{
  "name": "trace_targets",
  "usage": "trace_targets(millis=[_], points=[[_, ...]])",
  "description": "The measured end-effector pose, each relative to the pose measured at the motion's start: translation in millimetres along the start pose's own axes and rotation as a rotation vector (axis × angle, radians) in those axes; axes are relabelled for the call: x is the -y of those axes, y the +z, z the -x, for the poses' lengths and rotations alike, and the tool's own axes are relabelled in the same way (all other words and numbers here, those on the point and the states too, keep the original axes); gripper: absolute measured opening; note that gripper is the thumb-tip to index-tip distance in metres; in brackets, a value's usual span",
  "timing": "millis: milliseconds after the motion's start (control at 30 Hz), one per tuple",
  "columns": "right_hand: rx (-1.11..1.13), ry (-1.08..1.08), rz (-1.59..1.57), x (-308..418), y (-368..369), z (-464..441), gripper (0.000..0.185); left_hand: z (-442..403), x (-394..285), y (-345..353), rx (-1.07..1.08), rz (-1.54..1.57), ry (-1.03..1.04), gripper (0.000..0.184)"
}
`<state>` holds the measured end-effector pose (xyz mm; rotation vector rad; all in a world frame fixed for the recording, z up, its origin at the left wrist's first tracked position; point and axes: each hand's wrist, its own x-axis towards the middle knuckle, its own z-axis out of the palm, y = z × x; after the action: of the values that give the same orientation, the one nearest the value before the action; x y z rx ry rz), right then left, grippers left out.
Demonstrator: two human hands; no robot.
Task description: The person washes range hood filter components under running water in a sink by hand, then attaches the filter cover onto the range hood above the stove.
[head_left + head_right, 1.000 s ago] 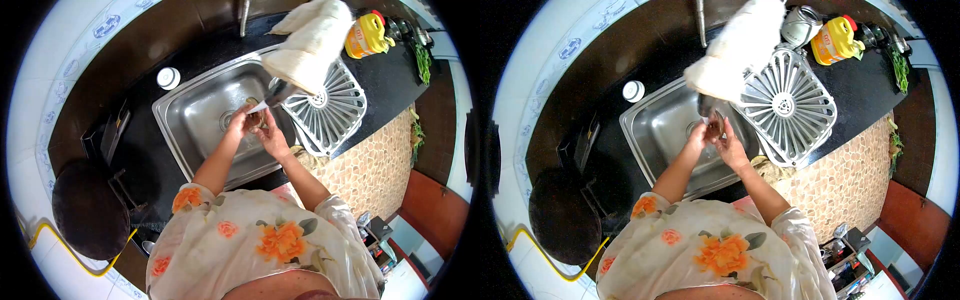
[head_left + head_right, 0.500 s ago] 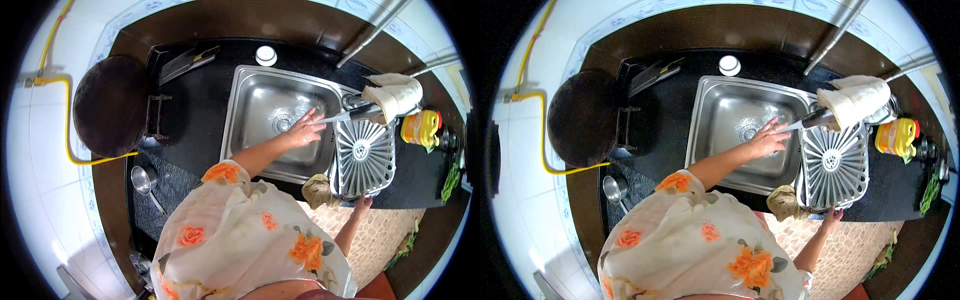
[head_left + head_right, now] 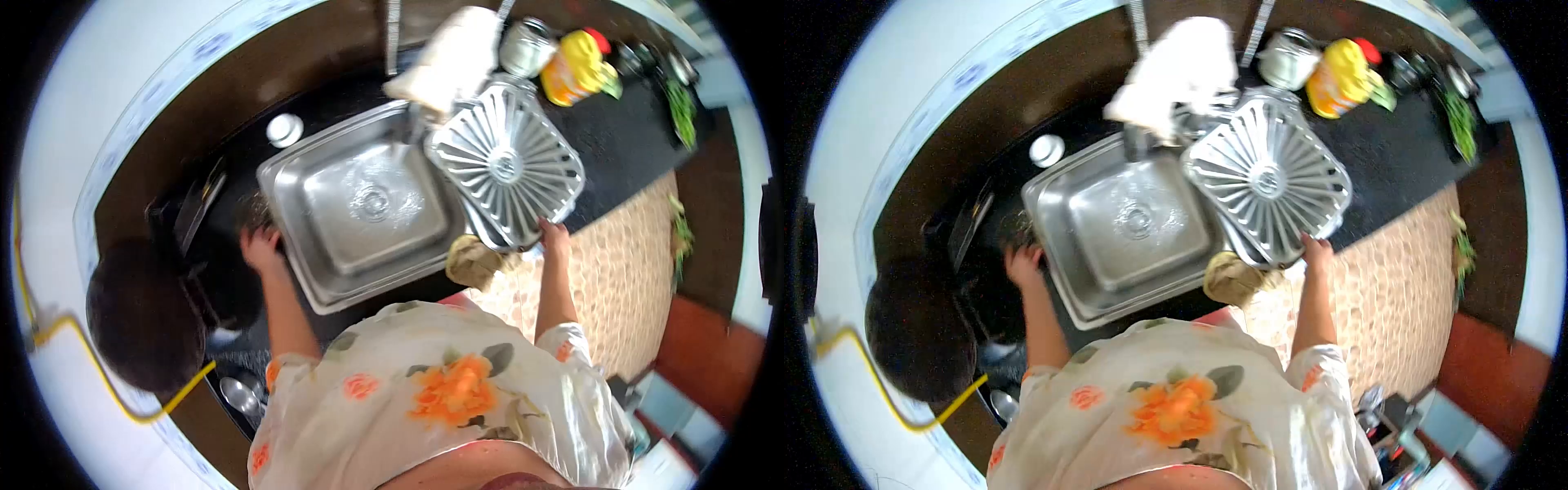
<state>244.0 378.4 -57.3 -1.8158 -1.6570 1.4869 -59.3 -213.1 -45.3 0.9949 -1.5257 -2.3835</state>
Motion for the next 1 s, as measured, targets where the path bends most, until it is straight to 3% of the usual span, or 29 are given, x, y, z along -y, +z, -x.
trace_targets(millis=[33,100,167,333,400,433,500,567,633,700,767,800,900,967,1000], points=[[-0.032,0.030,-0.114,28,4,31,0.023,16,-18,11,-0.136,-0.206,0.014,0.051],[0.236,0.030,-0.428,26,-5,32,0.027,16,-23,4,-0.202,-0.162,-0.004,0.046],[0.246,0.141,-0.705,46,0,52,0.032,9,-20,-1,-0.215,-0.156,-0.028,0.044],[0.337,0.022,-0.776,68,-4,88,0.041,-8,-12,-22,-0.229,-0.200,-0.062,0.049],[0.358,-0.013,-0.794,74,-10,100,0.043,-11,-12,-20,-0.495,-0.447,0.053,0.061],[0.374,-0.015,-0.741,81,-16,108,0.044,-5,-18,-16,-0.495,-0.449,0.055,0.061],[0.395,-0.010,-0.684,90,-24,122,0.045,13,-29,-9,-0.599,-1.018,0.122,0.074],[0.360,-0.037,-0.687,92,-34,133,0.047,43,-34,7,-0.573,-1.316,0.417,0.076],[0.376,-0.022,-0.631,107,-44,158,0.046,37,-23,3,-0.266,-1.431,0.967,0.078],[0.379,0.003,-0.620,119,-53,181,0.047,58,-10,27,0.141,-1.416,1.135,0.069],[0.467,-0.002,-0.600,119,-63,192,0.048,91,14,59,0.421,-1.254,0.773,0.059],[0.551,-0.006,-0.581,120,-67,196,0.049,94,23,67,0.429,-1.249,0.772,0.059],[0.612,0.078,-0.573,125,-55,210,0.048,95,53,76,0.941,-0.511,-0.285,0.059],[0.714,0.167,-0.635,90,-34,186,0.046,104,50,74,1.044,-0.227,-0.618,0.060],[0.776,0.209,-0.647,83,-18,186,0.045,113,39,72,0.938,-0.018,-0.580,0.061]])
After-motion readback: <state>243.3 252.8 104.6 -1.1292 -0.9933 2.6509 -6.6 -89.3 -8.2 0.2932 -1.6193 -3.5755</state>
